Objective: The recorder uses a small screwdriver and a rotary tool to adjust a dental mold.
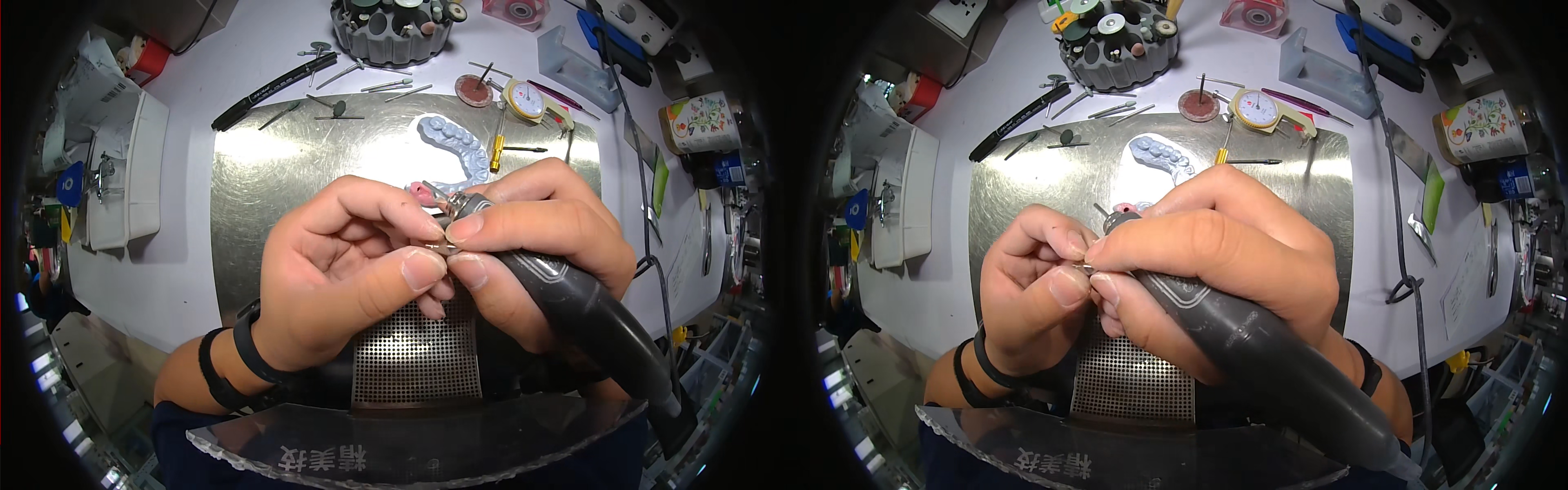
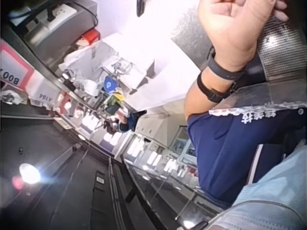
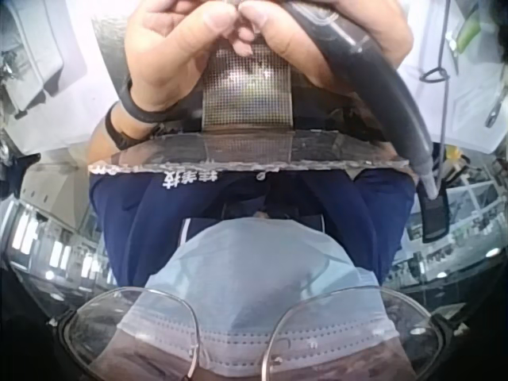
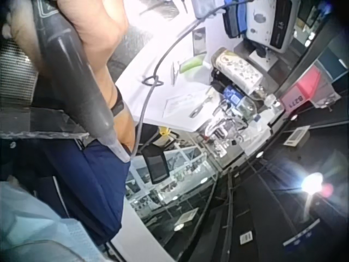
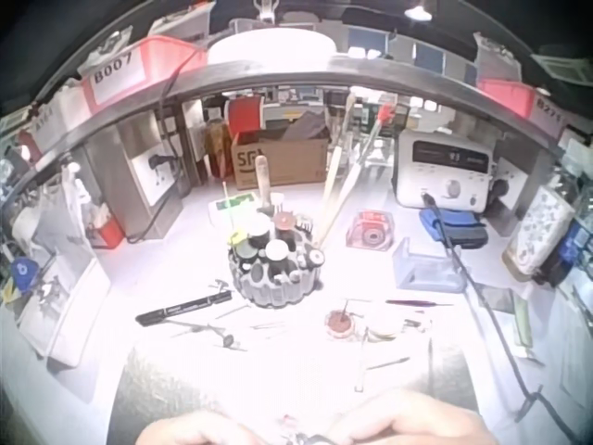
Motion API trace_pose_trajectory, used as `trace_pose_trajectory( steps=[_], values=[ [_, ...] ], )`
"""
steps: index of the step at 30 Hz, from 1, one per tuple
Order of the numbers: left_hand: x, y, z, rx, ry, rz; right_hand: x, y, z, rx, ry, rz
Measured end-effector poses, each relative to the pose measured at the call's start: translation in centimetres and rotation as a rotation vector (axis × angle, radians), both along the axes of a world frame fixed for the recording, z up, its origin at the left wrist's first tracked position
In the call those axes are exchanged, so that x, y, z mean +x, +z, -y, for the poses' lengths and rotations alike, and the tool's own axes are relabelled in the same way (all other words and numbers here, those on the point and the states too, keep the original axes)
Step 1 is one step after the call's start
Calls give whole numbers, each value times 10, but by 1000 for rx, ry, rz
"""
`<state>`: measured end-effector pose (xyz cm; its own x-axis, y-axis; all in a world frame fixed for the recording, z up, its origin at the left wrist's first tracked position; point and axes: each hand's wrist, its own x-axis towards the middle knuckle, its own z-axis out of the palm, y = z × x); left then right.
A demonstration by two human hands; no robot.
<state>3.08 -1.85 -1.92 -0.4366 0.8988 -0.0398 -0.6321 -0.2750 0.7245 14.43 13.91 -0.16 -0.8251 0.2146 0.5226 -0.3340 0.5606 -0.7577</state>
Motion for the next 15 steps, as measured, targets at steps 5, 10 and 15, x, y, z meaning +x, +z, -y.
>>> trace_pose_trajectory(
  steps=[5,10,15],
  values=[
    [0,0,0,-10,78,-126,2,3,4,-61,-52,45],
    [0,0,1,-23,109,-173,3,5,7,-98,-42,65],
    [-1,3,2,-54,82,-127,5,3,3,-138,9,99]
  ],
)
